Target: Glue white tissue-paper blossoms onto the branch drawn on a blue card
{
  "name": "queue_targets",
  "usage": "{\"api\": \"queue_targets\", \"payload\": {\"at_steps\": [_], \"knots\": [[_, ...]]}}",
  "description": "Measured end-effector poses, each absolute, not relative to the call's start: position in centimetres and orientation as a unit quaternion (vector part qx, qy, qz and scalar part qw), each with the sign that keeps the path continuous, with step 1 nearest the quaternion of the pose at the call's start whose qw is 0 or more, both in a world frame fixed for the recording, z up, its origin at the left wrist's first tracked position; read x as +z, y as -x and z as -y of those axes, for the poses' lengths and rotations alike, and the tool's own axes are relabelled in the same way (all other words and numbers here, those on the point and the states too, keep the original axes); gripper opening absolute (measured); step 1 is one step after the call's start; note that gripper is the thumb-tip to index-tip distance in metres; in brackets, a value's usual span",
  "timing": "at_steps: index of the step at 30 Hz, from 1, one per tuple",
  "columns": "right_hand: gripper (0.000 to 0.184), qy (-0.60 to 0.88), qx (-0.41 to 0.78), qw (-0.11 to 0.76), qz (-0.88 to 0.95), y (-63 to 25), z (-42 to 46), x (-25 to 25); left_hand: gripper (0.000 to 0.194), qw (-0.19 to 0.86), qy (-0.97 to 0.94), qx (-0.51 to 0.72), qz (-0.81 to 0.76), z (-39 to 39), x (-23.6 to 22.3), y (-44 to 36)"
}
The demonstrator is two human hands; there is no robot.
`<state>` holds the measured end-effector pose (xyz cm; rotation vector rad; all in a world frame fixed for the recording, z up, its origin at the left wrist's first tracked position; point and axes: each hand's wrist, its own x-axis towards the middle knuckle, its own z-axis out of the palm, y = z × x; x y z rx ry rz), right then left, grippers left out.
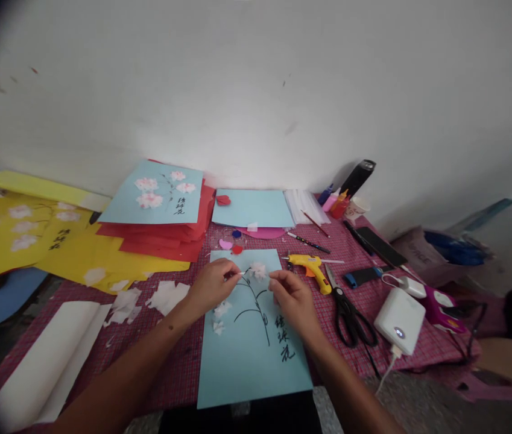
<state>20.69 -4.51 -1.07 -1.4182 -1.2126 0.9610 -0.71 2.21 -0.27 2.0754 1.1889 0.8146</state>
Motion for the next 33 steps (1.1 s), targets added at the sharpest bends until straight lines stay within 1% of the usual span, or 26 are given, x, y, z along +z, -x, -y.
{"api": "queue_targets", "payload": {"at_steps": [2, 4, 9, 12, 20, 33], "knots": [[0.025, 0.609, 0.368, 0.479, 0.514, -22.0, 5.6, -1.8, 0.012, 0.248, -0.812, 0.267, -0.455, -2.2, -0.4, 0.8], [0.025, 0.624, 0.334, 0.459, 0.537, -22.9, 6.5, -2.5, 0.015, 0.222, -0.827, 0.235, -0.459, -2.1, -0.6, 0.6], [0.019, 0.618, 0.236, 0.425, 0.618, -23.0, 7.6, -3.2, 0.018, 0.194, -0.836, 0.200, -0.473, -1.9, -0.8, -0.3], [0.014, 0.602, 0.203, 0.408, 0.656, -22.7, 7.6, -3.2, 0.017, 0.176, -0.839, 0.180, -0.482, -1.7, -0.7, -1.1], [0.013, 0.565, 0.198, 0.404, 0.692, -22.9, 7.8, -2.8, 0.017, 0.124, -0.834, 0.151, -0.516, -1.2, -0.7, -3.0], [0.011, 0.546, 0.203, 0.400, 0.708, -23.1, 7.9, -3.1, 0.018, 0.111, -0.832, 0.147, -0.523, -1.5, -1.4, -4.0]]}}
